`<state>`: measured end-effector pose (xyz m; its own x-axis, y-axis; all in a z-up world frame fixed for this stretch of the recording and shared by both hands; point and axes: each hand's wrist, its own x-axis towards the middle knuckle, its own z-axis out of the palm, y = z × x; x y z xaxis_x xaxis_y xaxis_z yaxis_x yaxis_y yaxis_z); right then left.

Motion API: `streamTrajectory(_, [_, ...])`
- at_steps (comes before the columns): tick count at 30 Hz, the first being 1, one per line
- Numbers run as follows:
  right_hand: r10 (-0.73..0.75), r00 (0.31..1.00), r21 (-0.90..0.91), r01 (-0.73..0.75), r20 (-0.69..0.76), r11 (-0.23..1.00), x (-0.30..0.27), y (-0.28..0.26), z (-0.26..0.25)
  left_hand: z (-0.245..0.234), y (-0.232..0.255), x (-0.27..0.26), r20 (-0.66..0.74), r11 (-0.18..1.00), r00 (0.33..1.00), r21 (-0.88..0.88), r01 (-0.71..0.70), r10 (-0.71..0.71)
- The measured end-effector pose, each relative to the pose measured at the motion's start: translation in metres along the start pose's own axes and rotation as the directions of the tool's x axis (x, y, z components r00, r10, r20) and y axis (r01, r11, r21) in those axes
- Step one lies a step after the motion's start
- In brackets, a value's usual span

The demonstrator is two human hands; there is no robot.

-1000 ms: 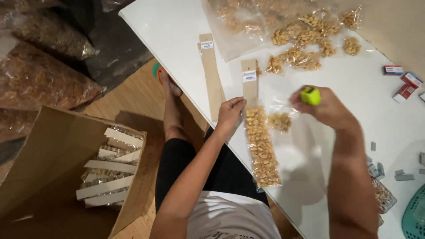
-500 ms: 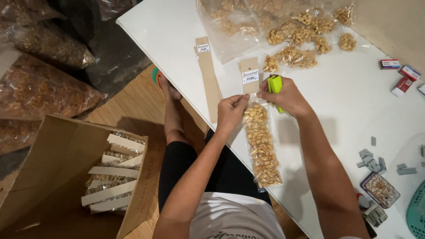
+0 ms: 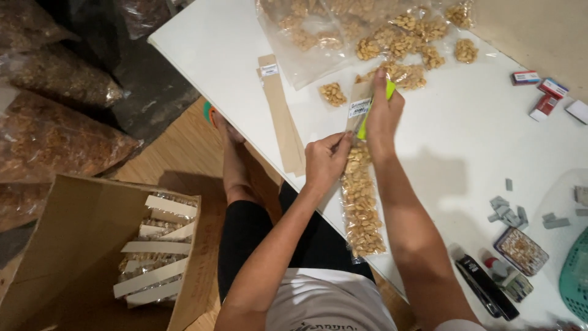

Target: Stapling small plastic bags filled with nuts onto long cardboard strips for retail display.

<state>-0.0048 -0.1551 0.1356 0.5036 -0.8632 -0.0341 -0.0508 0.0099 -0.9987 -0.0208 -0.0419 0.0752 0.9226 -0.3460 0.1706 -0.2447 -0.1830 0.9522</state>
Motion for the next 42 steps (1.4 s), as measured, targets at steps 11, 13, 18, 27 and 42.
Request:
streamTrajectory(11, [-0.136, 0.98, -0.473, 0.19, 0.147, 0.86, 0.178, 0.175, -0.027, 0.003, -0.109, 0.018, 0.014, 0.886, 0.9, -0.165, 0.433, -0.436])
streamTrajectory(13, [-0.329, 0.936, -0.682, 0.324, 0.129, 0.656, 0.221, 0.17, -0.029, -0.002, -0.108, 0.012, 0.024, 0.816, 0.846, -0.248, 0.522, -0.533])
streamTrajectory(18, [0.09, 0.989, -0.832, 0.05, 0.119, 0.553, 0.174, 0.111, -0.065, -0.003, -0.083, 0.017, 0.091, 0.775, 0.827, -0.306, 0.553, -0.555])
streamTrajectory(27, [-0.011, 0.999, -0.827, 0.049, 0.051, 0.559, 0.228, 0.188, -0.035, -0.004, -0.062, 0.01, 0.151, 0.775, 0.809, -0.232, 0.588, -0.568])
streamTrajectory(42, [0.116, 0.745, -0.229, 0.051, 0.657, 0.972, 0.057, 0.081, -0.06, -0.013, -0.052, 0.017, 0.259, 0.666, 0.868, -0.562, 0.492, -0.423])
